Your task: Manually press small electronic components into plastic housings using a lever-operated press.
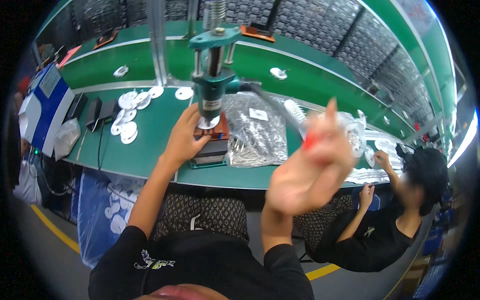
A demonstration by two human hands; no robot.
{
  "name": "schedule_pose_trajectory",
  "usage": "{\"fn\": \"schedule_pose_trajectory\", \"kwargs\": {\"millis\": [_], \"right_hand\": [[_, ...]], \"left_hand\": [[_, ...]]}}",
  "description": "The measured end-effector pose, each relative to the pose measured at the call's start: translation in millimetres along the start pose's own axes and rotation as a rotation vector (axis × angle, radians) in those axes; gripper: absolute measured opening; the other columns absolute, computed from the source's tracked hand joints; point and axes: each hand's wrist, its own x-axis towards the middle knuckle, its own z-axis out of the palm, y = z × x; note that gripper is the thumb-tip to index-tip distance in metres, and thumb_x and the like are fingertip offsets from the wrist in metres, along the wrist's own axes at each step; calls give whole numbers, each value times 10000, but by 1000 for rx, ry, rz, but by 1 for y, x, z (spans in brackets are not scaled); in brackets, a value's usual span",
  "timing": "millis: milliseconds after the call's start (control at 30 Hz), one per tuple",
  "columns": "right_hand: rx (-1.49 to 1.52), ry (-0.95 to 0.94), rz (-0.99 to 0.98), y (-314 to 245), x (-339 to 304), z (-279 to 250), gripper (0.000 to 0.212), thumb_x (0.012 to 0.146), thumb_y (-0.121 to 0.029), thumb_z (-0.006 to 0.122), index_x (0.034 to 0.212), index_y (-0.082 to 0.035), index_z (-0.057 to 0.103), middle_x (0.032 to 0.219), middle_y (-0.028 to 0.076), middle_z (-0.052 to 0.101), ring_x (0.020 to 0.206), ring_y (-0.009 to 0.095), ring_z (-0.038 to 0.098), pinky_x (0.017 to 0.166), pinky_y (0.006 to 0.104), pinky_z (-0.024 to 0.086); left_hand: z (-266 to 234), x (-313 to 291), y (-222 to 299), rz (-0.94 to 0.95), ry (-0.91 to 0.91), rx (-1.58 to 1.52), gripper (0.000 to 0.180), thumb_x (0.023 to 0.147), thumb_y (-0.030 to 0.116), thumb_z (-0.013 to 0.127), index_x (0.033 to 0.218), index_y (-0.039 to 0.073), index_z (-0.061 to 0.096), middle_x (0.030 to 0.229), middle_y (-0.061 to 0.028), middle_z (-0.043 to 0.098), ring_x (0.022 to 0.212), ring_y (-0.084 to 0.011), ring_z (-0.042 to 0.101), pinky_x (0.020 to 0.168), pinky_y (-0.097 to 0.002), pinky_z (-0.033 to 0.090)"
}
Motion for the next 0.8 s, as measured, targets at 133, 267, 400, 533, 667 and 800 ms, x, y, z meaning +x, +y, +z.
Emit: {"fn": "schedule_pose_trajectory", "kwargs": {"millis": [133,267,400,533,667,800], "right_hand": [[119,-84,179,35,64,38,478,944,-47,488,1397,55,375,1436,273,445,1400,399,406,1183,509,300],[-159,-219,-82,55,-40,20,635,847,-103,692,1359,-22,323,1452,301,402,1373,425,411,1151,498,321],[-468,-698,106,-6,-158,-2,666,649,-294,935,1172,-118,562,1384,172,455,1243,376,520,1000,483,483],[-455,-638,296,-8,-178,-30,610,693,-138,875,1216,-83,566,1327,174,588,1186,362,587,969,465,504],[-764,-456,409,-8,-149,-90,617,659,-106,897,1194,-52,595,1324,187,601,1198,371,584,1014,431,471],[-1157,84,785,12,-130,-202,547,731,-158,877,1189,-21,613,1179,158,652,1091,308,617,955,395,482]], "left_hand": [[-4,4,16,244,104,182,521,721,217,795,1165,10,617,1215,-149,609,1163,-323,579,1089,-475,417],[-33,-46,39,126,204,-70,448,772,169,737,1181,6,651,1130,-160,682,1101,-347,631,1054,-478,448],[-37,-94,81,-556,-64,-1023,334,983,156,558,1241,-51,608,1174,-127,684,1139,-156,592,971,-317,469],[-18,-93,82,-597,-364,-999,369,1033,219,535,1277,-52,590,1245,-137,647,1144,-160,585,955,-315,474],[-32,-58,44,-392,-218,-707,353,1037,251,516,1049,-49,702,1087,-139,711,966,-230,663,909,-351,496],[-29,14,-60,-207,126,-68,252,1009,143,530,1050,-68,662,1062,-153,688,1007,-245,638,945,-357,460]]}}
